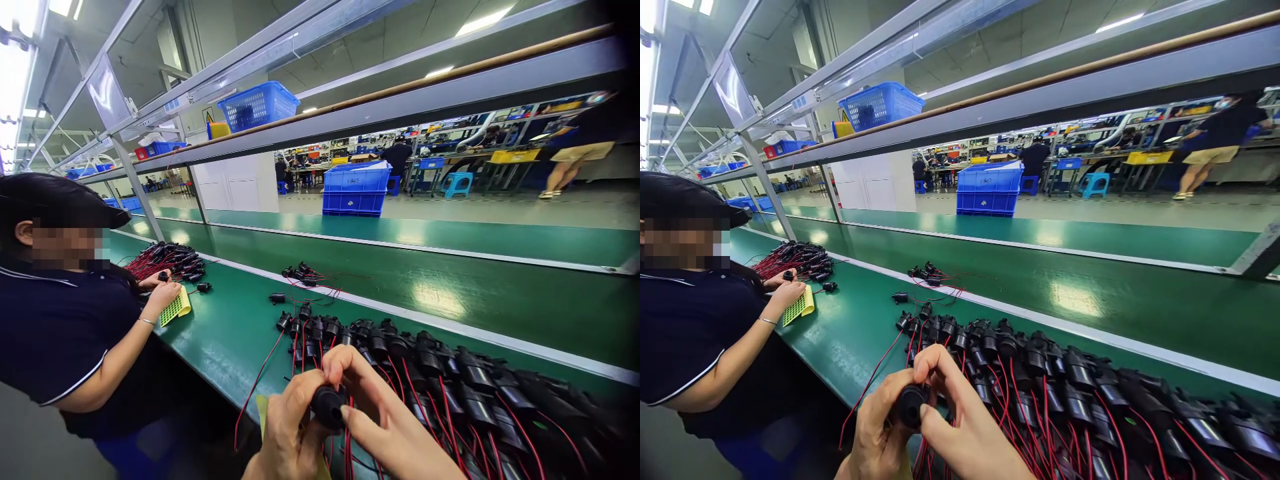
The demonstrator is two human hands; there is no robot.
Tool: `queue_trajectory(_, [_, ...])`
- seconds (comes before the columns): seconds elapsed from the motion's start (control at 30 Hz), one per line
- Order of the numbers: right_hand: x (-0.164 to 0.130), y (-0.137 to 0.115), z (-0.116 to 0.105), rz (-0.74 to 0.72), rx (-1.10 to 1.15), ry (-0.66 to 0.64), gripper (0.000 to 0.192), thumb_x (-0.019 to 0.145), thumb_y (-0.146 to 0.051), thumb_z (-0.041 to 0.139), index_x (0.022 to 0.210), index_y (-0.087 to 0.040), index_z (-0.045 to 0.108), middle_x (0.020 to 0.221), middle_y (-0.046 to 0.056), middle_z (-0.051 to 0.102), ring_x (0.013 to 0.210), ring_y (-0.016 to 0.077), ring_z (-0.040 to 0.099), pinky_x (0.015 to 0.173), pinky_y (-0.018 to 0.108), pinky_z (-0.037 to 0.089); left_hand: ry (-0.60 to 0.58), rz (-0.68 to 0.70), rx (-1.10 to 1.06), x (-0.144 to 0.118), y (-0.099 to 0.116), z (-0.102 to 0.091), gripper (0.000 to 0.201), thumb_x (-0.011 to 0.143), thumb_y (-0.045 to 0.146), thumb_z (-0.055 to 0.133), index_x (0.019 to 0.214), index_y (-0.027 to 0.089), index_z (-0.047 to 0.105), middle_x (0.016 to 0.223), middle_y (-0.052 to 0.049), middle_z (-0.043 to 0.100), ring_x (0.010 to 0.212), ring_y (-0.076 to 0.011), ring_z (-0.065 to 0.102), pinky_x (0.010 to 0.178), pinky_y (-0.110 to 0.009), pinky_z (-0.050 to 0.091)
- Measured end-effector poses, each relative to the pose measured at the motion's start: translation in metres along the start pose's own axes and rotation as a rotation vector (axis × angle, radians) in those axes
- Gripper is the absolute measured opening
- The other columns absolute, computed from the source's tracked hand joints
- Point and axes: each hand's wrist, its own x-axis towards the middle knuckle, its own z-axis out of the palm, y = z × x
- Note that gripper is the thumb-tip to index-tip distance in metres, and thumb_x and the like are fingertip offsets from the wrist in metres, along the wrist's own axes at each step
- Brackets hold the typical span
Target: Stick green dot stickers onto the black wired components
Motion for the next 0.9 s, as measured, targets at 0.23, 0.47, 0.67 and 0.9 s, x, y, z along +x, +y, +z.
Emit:
queue_trajectory(0.23, [0.0,-0.007,-0.007,0.038,-0.025,-0.047,0.015,0.088,-0.035,0.054,0.1,-0.029,0.048,0.102,0.0,0.046,0.103,0.0208,0.046,0.088,0.033,0.042,-0.021,-0.18,-0.229,0.008,-0.004,0.004,0.029,0.098,0.042,0.054,0.12,0.026,0.065,0.099,-0.003,0.067,0.084,-0.015,0.061,0.081,-0.025,0.048])
queue_trajectory(0.47, [-0.001,-0.009,-0.007,0.081,0.013,-0.073,0.015,0.085,-0.023,0.051,0.099,-0.029,0.047,0.101,-0.002,0.045,0.102,0.0188,0.046,0.088,0.031,0.041,0.005,-0.082,-0.186,0.003,-0.009,0.005,0.033,0.098,0.044,0.055,0.125,0.027,0.063,0.106,-0.004,0.07,0.089,-0.0158,0.063,0.08,-0.024,0.048])
queue_trajectory(0.67, [-0.002,-0.002,0.0,0.037,0.019,-0.048,0.012,0.087,-0.025,0.053,0.094,-0.029,0.044,0.094,-0.003,0.043,0.093,0.0161,0.044,0.082,0.028,0.041,-0.061,-0.035,-0.064,0.002,-0.006,-0.006,0.031,0.099,0.037,0.054,0.129,0.031,0.059,0.11,-0.002,0.07,0.092,-0.014,0.065,0.082,-0.022,0.049])
queue_trajectory(0.9, [0.002,0.007,0.007,-0.031,0.012,0.01,0.011,0.087,-0.024,0.051,0.093,-0.029,0.044,0.094,-0.003,0.041,0.09,0.0153,0.043,0.082,0.026,0.041,-0.094,-0.023,-0.044,0.004,-0.002,-0.007,0.034,0.099,0.034,0.054,0.132,0.03,0.056,0.113,-0.004,0.069,0.094,-0.0159,0.065,0.083,-0.024,0.048])
